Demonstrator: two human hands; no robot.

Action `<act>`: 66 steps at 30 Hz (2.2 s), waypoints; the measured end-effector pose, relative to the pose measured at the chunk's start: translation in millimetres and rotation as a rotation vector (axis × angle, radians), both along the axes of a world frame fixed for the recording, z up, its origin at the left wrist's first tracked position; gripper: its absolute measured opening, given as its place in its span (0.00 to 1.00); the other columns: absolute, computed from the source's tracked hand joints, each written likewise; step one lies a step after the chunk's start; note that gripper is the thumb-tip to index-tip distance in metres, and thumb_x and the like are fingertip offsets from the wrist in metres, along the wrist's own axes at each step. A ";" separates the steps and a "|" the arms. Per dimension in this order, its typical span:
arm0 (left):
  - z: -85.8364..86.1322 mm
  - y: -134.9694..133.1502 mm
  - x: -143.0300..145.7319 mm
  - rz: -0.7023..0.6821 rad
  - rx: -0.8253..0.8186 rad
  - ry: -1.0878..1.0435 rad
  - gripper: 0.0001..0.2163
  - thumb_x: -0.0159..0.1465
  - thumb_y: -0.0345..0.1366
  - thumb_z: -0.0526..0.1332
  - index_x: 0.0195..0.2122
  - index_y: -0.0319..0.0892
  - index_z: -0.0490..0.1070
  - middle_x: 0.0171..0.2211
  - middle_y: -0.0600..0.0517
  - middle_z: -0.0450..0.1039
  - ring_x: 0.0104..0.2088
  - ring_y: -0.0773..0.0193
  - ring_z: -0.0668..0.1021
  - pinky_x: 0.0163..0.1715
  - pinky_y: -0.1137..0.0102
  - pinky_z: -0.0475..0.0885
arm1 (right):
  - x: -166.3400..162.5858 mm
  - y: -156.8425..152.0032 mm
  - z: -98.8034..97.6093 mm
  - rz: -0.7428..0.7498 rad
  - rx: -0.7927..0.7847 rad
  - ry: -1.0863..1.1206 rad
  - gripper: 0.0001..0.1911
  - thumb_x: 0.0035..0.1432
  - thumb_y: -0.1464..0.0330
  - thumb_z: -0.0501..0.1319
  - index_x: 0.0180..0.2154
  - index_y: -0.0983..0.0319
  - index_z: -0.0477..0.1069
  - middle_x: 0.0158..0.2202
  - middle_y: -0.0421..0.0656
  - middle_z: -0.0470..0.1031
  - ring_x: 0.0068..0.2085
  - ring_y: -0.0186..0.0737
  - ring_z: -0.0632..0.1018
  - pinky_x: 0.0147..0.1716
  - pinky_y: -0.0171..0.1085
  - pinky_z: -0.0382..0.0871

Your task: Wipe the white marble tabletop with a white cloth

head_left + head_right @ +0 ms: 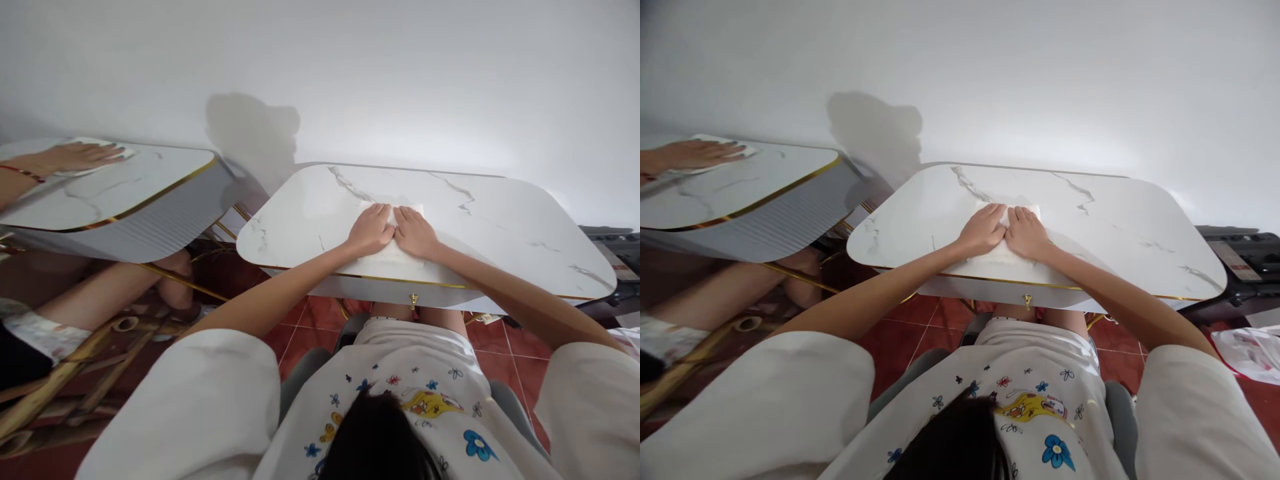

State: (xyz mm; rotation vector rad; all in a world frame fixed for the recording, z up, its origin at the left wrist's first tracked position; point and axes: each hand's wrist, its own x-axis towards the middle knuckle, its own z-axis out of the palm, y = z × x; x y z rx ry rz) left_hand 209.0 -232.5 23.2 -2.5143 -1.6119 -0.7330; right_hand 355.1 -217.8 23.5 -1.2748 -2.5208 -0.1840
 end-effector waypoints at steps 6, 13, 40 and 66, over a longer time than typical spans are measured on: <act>3.5 71.1 7.0 0.060 -0.023 -0.024 0.14 0.61 0.30 0.50 0.47 0.37 0.66 0.48 0.41 0.70 0.53 0.52 0.70 0.54 0.60 0.65 | -0.2 76.7 6.3 -0.036 -0.048 0.017 0.22 0.59 0.75 0.44 0.52 0.72 0.66 0.51 0.57 0.70 0.55 0.52 0.69 0.55 0.48 0.60; 1.9 158.5 5.0 0.084 0.001 -0.085 0.18 0.62 0.31 0.50 0.53 0.37 0.65 0.54 0.41 0.69 0.56 0.52 0.69 0.57 0.61 0.62 | -5.4 158.5 7.5 -0.066 -0.009 0.094 0.24 0.61 0.73 0.43 0.55 0.71 0.64 0.56 0.57 0.69 0.57 0.53 0.68 0.56 0.50 0.58; 2.8 214.8 -0.1 0.031 0.021 -0.059 0.21 0.63 0.29 0.47 0.56 0.40 0.63 0.57 0.44 0.67 0.59 0.56 0.67 0.59 0.62 0.61 | -12.7 202.6 3.3 -0.148 0.051 0.131 0.23 0.63 0.72 0.43 0.56 0.72 0.62 0.57 0.58 0.66 0.58 0.55 0.65 0.56 0.50 0.55; -1.5 -44.8 24.4 0.092 -0.067 0.001 0.23 0.63 0.32 0.47 0.59 0.35 0.60 0.60 0.40 0.63 0.63 0.47 0.61 0.62 0.53 0.56 | 15.9 -48.2 -4.2 -0.062 0.022 0.088 0.25 0.62 0.71 0.44 0.58 0.73 0.60 0.59 0.56 0.65 0.60 0.54 0.63 0.59 0.49 0.54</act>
